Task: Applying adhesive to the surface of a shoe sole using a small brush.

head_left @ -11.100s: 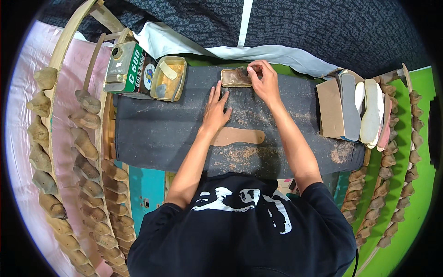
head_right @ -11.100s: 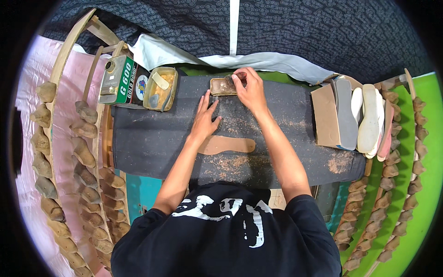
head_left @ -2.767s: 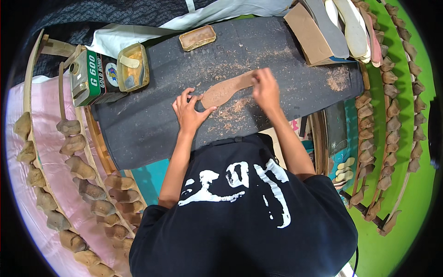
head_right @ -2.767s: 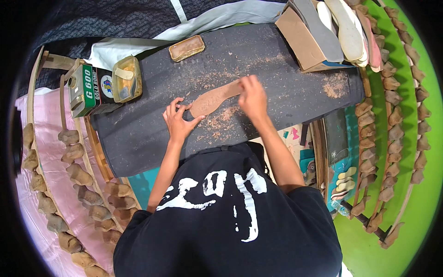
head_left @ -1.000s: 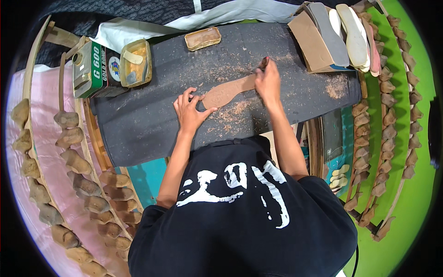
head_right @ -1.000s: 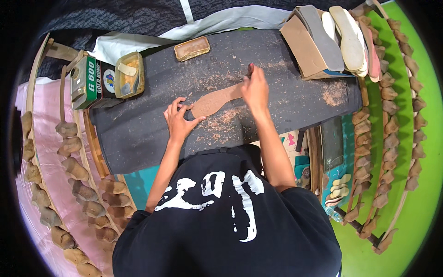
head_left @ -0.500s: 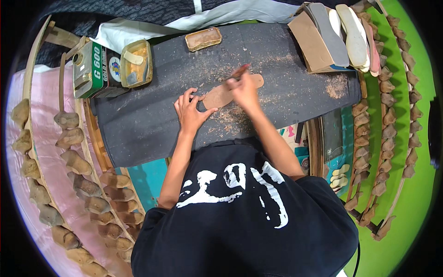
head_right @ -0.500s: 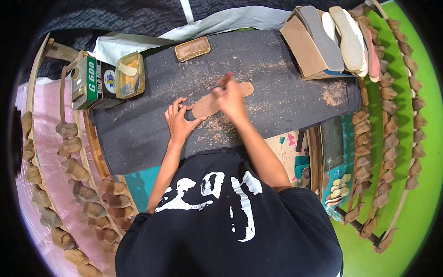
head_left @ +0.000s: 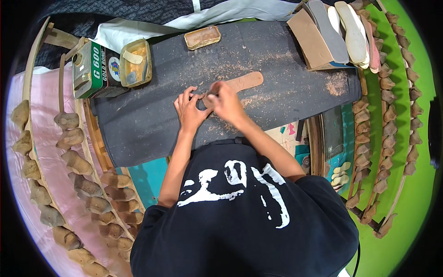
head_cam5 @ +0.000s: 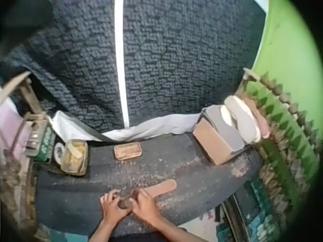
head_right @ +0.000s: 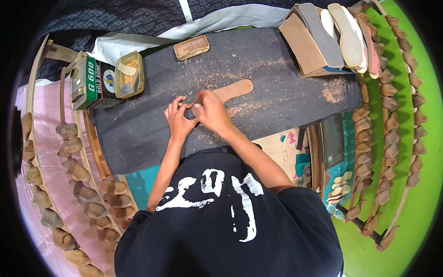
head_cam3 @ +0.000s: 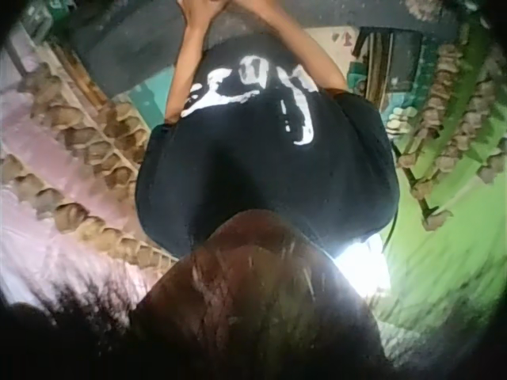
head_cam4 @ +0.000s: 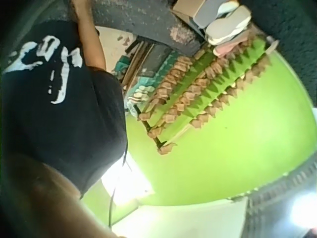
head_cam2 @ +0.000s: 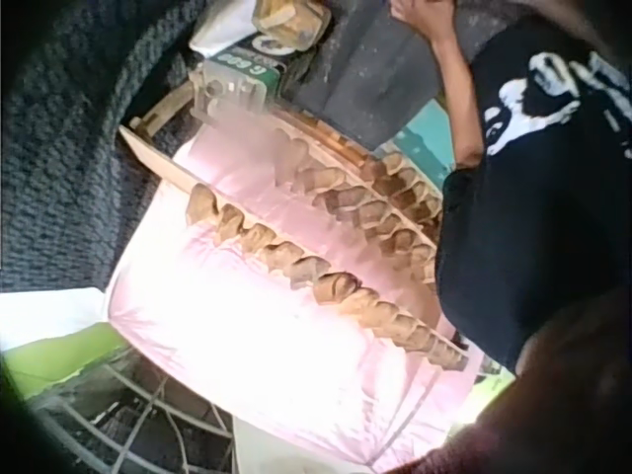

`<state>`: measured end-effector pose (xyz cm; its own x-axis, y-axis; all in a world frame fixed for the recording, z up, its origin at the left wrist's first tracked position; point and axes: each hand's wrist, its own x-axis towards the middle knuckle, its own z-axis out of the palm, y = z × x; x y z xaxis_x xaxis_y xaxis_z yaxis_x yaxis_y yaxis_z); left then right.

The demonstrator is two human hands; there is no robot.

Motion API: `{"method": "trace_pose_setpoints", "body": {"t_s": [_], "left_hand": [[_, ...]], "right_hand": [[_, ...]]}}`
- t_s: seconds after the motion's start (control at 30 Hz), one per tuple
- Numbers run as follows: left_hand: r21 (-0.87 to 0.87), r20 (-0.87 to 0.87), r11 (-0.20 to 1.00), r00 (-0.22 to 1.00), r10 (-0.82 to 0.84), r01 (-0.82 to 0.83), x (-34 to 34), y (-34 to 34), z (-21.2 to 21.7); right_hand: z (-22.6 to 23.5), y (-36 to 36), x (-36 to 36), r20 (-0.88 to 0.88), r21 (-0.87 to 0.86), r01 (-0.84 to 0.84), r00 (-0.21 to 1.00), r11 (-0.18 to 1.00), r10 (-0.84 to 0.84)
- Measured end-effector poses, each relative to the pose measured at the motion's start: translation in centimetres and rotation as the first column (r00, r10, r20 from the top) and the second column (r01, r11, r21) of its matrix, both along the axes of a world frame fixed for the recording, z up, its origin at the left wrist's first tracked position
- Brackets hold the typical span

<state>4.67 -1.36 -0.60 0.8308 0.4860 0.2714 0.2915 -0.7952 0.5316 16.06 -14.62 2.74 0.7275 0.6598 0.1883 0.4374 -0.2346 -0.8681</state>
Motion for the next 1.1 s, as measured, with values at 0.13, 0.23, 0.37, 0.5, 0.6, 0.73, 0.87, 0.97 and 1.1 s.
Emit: {"method": "trace_pose_setpoints", "body": {"t_s": [0.13, 0.23, 0.37, 0.5, 0.6, 0.73, 0.87, 0.97, 1.1], "left_hand": [[-0.017, -0.012, 1.0, 1.0, -0.007, 0.007, 0.0, -0.2, 0.6], [-0.016, -0.025, 1.0, 1.0, -0.005, 0.004, -0.4, -0.2, 0.5], [0.021, -0.011, 1.0, 1.0, -0.001, 0.001, -0.1, -0.2, 0.6], [-0.04, -0.022, 0.999, 1.0, -0.017, 0.016, 0.2, 0.0, 0.1], [-0.014, -0.036, 1.0, 0.999, -0.003, 0.003, 0.1, 0.0, 0.1], [-0.032, -0.039, 0.999, 0.999, -0.006, 0.005, 0.1, -0.2, 0.8], [-0.02, -0.031, 1.0, 0.999, -0.015, 0.014, -0.3, -0.1, 0.7], [0.008, -0.035, 1.0, 0.999, -0.012, 0.013, -0.2, -0.2, 0.9], [-0.031, -0.03, 0.999, 0.999, -0.024, 0.023, 0.0, 0.0, 0.3]], "right_hand": [[-1.0, -5.1, 7.5, -0.033, -0.096, 0.398, 0.915, 0.912, -0.403], [1.8, -8.2, 10.1, 0.357, -0.117, 0.486, 0.834, 0.866, -0.42], [2.3, -6.2, 6.1, 0.409, -0.295, 0.34, 0.889, 0.893, -0.203], [1.8, -2.3, -1.6, 0.312, -0.169, -0.041, 0.946, 0.985, 0.093], [0.8, -2.3, -0.8, 0.02, 0.043, -0.066, 0.998, 0.997, 0.065], [-0.5, -7.7, 6.8, 0.054, 0.015, 0.433, 0.9, 0.901, -0.434], [2.3, -9.9, 9.4, 0.285, -0.043, 0.535, 0.816, 0.844, -0.503], [1.5, -7.9, 6.3, 0.406, -0.129, 0.366, 0.867, 0.922, -0.287], [1.9, -4.1, -1.3, 0.342, -0.107, 0.076, 0.939, 0.991, -0.035]]}}
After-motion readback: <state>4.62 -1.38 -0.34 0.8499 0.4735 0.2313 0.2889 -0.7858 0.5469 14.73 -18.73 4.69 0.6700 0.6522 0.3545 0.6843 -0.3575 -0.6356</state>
